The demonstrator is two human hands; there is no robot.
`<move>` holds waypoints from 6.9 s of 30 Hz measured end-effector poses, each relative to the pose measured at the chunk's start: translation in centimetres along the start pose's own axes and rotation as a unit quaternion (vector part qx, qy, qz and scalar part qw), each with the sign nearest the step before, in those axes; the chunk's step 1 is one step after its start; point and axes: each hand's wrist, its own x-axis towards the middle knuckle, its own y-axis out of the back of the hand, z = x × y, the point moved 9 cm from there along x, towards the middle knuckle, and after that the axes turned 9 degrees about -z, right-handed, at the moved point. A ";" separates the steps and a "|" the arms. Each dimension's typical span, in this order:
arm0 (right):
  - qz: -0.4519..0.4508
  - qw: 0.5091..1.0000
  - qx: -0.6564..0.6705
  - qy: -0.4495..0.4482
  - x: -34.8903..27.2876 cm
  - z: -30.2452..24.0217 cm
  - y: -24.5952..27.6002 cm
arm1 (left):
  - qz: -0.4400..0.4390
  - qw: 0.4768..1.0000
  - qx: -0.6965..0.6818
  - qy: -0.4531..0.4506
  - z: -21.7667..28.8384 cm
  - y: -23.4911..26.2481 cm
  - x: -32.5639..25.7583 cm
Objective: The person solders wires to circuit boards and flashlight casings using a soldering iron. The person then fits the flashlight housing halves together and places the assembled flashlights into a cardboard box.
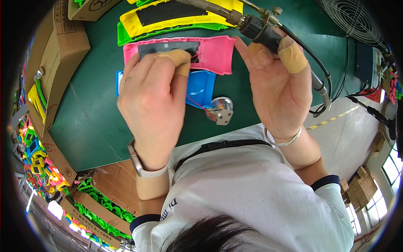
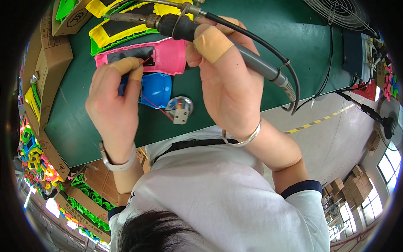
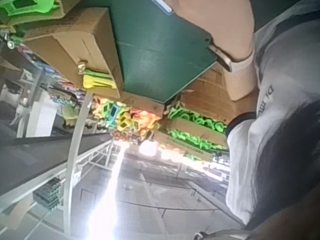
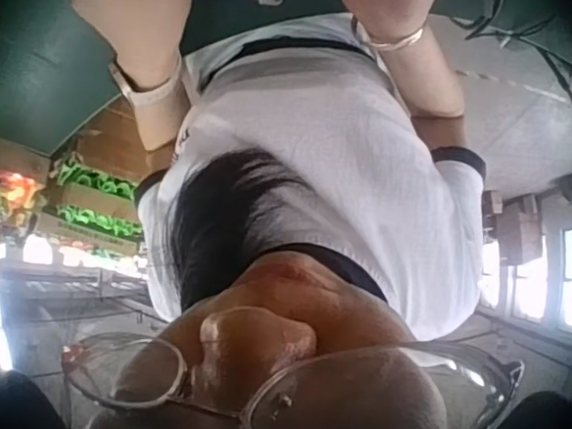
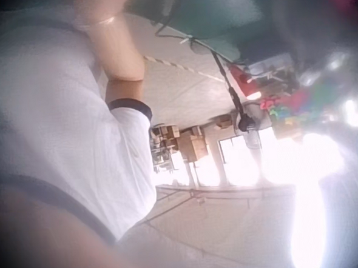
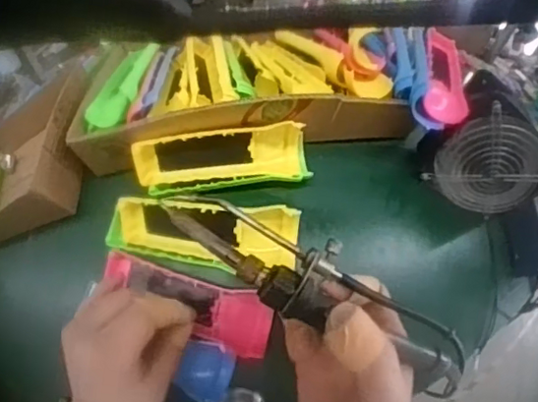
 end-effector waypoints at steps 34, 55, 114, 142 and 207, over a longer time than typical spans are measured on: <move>-0.074 0.918 -0.351 -0.167 -0.4 -2.1 1.8 | -0.242 0.970 0.027 -0.024 -0.8 -1.7 2.4; -0.028 0.966 -0.238 -0.100 -1.1 -4.0 2.6 | -0.242 0.970 0.035 -0.014 -0.8 -1.7 2.3; 0.073 0.975 -0.184 -0.097 -7.5 -2.7 4.3 | -0.017 0.995 -0.096 -0.038 0.1 0.0 -2.0; 0.052 0.942 -0.291 -0.157 -7.0 -1.8 3.2 | -0.117 0.993 -0.011 0.012 0.9 -0.6 -1.0; -0.088 0.896 -0.404 -0.160 -1.4 -5.6 1.6 | 0.013 0.955 0.070 -0.287 1.6 0.4 -3.7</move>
